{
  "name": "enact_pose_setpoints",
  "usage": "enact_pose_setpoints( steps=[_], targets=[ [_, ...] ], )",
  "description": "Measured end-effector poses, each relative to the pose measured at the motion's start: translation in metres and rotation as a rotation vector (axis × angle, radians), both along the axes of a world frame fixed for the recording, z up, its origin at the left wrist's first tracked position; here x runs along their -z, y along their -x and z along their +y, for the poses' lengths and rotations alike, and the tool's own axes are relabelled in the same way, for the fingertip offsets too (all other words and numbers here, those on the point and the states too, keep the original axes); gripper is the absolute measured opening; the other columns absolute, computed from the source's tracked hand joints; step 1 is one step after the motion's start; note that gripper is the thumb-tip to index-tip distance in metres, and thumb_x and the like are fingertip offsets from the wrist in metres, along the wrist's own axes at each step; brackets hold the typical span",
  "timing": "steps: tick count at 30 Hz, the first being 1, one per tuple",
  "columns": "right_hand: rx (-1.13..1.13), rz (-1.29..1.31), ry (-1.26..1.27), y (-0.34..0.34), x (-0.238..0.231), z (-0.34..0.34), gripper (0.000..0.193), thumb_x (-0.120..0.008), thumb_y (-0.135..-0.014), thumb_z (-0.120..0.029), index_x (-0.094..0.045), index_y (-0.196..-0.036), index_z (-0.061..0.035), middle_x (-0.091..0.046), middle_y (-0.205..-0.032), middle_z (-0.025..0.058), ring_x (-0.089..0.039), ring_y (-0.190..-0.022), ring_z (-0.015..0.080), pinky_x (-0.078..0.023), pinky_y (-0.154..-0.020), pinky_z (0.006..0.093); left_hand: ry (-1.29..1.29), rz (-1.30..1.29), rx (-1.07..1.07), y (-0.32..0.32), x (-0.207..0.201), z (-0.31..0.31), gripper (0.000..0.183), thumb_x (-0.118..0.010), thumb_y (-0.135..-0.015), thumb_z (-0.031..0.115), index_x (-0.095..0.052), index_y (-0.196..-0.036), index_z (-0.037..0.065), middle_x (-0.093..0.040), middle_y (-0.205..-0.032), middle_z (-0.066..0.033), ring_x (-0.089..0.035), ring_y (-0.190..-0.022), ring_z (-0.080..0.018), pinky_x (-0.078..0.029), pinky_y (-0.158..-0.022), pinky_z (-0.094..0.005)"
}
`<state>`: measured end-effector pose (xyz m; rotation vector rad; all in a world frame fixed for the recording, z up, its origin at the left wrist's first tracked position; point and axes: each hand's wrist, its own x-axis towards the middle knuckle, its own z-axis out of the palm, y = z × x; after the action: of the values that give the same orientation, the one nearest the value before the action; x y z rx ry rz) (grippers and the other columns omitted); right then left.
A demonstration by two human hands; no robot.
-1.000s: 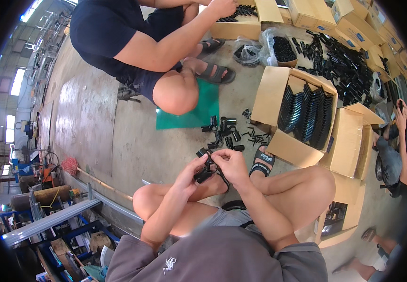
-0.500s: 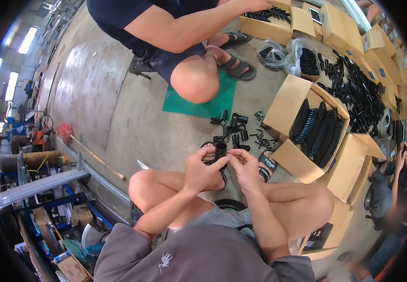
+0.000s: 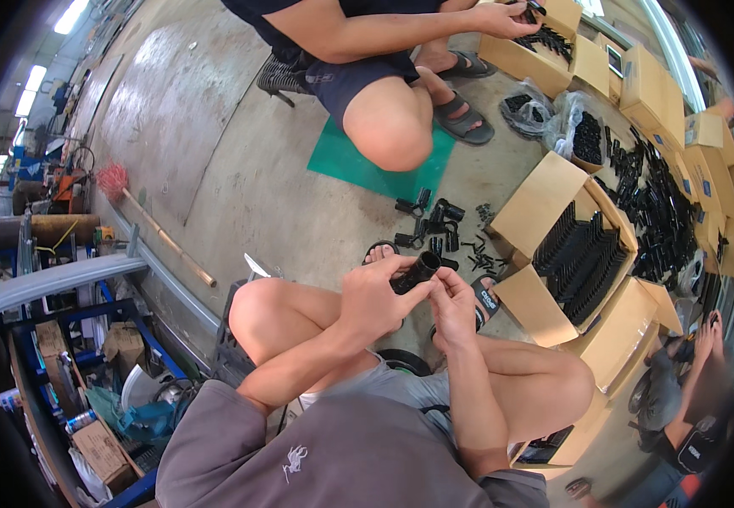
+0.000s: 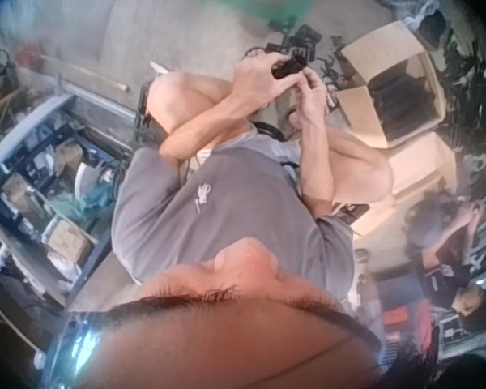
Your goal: The person assembles black plastic pipe fittings by hand, inserting smaller components into larger ones while sitting on the floor surrounded by boxes of parts.
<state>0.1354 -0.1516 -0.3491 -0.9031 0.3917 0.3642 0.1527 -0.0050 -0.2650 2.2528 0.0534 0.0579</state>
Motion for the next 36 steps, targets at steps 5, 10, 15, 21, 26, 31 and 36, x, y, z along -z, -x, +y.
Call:
enact_pose_setpoints(
  steps=[5,10,15,21,26,31,36],
  targets=[
    [-0.029,-0.05,0.042,0.001,0.003,0.002,0.014,-0.061,-0.096,-0.007,-0.06,-0.109,-0.0014,-0.063,-0.102,0.0019,-0.059,-0.092,0.0077,-0.049,-0.083,0.0238,0.009,0.045,0.006,-0.001,-0.005,0.002,0.039,-0.081,-0.073,0.033,-0.072,-0.099,0.005,-0.073,-0.082,-0.0115,-0.072,-0.074,-0.0229,-0.055,-0.065,-0.0329],
    [-0.024,-0.128,0.219,0.001,-0.007,0.005,0.017,-0.06,-0.097,-0.007,-0.058,-0.113,-0.0002,-0.061,-0.104,0.0023,-0.057,-0.094,0.0077,-0.048,-0.084,0.023,0.226,0.177,-0.026,-0.004,-0.006,0.008,0.041,-0.082,-0.074,0.032,-0.071,-0.098,0.001,-0.074,-0.085,-0.0143,-0.074,-0.081,-0.0233,-0.057,-0.072,-0.0312],
    [-0.041,-0.258,0.378,-0.001,-0.018,0.001,0.017,-0.059,-0.097,-0.006,-0.058,-0.113,0.0009,-0.06,-0.103,0.0017,-0.056,-0.094,0.0072,-0.046,-0.084,0.0217,0.209,0.158,-0.019,-0.005,-0.008,0.009,0.042,-0.082,-0.074,0.032,-0.072,-0.097,-0.001,-0.074,-0.088,-0.0153,-0.074,-0.083,-0.0233,-0.057,-0.075,-0.0311],
    [-0.071,-0.277,0.329,-0.005,-0.016,-0.005,0.014,-0.059,-0.097,-0.005,-0.059,-0.109,0.0013,-0.061,-0.1,0.0013,-0.056,-0.092,0.0072,-0.046,-0.083,0.0211,0.127,0.166,0.01,-0.002,-0.006,0.007,0.043,-0.08,-0.075,0.037,-0.073,-0.098,0.001,-0.074,-0.087,-0.0142,-0.074,-0.083,-0.0225,-0.057,-0.073,-0.0316],
    [-0.12,-0.285,0.376,-0.006,-0.013,-0.012,0.013,-0.06,-0.096,-0.005,-0.061,-0.107,0.0014,-0.063,-0.097,0.0007,-0.057,-0.09,0.0069,-0.047,-0.082,0.0218,0.087,0.2,0.017,-0.003,-0.014,0.006,0.044,-0.079,-0.075,0.041,-0.074,-0.097,0.003,-0.074,-0.085,-0.0128,-0.074,-0.082,-0.0211,-0.057,-0.071,-0.0312],
    [-0.109,-0.28,0.367,-0.007,-0.011,-0.01,0.011,-0.06,-0.096,-0.004,-0.061,-0.105,0.0013,-0.064,-0.096,0.0006,-0.058,-0.089,0.0071,-0.047,-0.081,0.0217,0.023,0.185,0.027,-0.002,-0.009,0.006,0.044,-0.078,-0.076,0.043,-0.074,-0.096,0.004,-0.074,-0.083,-0.0118,-0.073,-0.079,-0.0213,-0.056,-0.069,-0.032],
    [-0.123,-0.296,0.386,-0.005,-0.006,-0.01,0.012,-0.06,-0.095,-0.003,-0.061,-0.106,0.0013,-0.065,-0.097,0.0012,-0.059,-0.09,0.0078,-0.047,-0.082,0.0219,-0.031,0.123,0.025,0.0,-0.009,0.006,0.042,-0.077,-0.077,0.041,-0.073,-0.095,0.004,-0.073,-0.081,-0.0116,-0.072,-0.072,-0.0243,-0.055,-0.064,-0.0339]
  ],
)
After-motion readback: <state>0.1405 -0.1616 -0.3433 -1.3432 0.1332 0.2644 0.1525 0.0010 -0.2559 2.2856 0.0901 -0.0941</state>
